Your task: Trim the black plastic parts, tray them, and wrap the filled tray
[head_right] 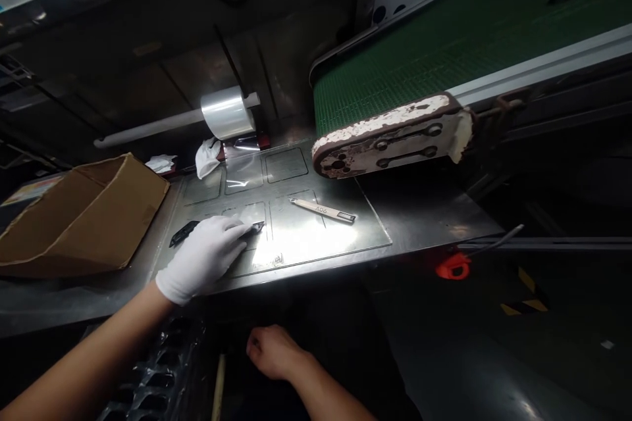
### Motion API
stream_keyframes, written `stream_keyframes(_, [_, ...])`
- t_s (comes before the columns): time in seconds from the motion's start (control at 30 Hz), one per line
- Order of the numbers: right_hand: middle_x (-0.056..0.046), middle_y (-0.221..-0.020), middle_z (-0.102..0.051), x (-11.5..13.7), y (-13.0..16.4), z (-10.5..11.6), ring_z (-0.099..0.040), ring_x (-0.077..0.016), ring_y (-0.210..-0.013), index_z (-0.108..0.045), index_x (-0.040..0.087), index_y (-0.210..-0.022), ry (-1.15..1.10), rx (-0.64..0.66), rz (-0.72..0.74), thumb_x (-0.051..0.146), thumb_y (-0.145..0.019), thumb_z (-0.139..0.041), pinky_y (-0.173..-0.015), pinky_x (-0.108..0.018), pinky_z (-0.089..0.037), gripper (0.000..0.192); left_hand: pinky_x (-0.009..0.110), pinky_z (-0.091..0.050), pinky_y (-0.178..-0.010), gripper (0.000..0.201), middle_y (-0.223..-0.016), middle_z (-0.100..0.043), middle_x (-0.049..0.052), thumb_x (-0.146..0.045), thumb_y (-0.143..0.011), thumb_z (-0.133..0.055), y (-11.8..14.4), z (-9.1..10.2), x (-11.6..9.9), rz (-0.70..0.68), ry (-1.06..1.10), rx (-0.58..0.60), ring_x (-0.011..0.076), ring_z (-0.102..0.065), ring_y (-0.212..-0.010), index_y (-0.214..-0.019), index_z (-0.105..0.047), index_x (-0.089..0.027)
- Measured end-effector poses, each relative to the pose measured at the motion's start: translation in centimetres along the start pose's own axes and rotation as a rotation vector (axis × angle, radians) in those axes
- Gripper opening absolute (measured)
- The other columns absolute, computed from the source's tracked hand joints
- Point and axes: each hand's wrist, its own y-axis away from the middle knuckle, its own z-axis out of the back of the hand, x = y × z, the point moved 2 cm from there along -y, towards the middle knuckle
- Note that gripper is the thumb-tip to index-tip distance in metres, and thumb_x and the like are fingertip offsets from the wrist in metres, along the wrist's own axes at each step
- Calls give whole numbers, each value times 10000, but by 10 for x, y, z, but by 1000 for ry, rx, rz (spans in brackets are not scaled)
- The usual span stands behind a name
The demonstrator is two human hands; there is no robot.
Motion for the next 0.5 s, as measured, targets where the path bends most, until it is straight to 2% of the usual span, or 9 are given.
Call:
stream_keyframes(0.1, [-48,-1015,-754,-1,0,-1,-731,-205,-922,-725,164,-1114,-5,-7,-9,412,-1055,-631,-875,-413,-612,271,414,-489,-767,211,-936,-714,66,-147,-999,-531,-10,0,-1,-35,-80,73,281,-654,-865,-1134,-676,-220])
stream_keyframes(0.23, [-49,-1022,-755,-5,-1,-3,-733,-205,-926,-726,165,-1120,-12,-9,-12,406,-1053,-636,-873,-412,-617,266,405,-469,-736,155,-967,-697,61,-191,-1004,-535,-12,3,0,-66,-137,137,279,-637,-855,-1092,-659,-224])
stream_keyframes(0.5, [-50,-1029,-751,-9,-3,-6,-731,-205,-929,-721,163,-1125,-12,-6,-7,409,-1058,-629,-877,-415,-615,271,397,-445,-682,204,-928,-673,70,-158,-1019,-457,-17,5,0,-97,-236,228,269,-623,-779,-1053,-656,-192])
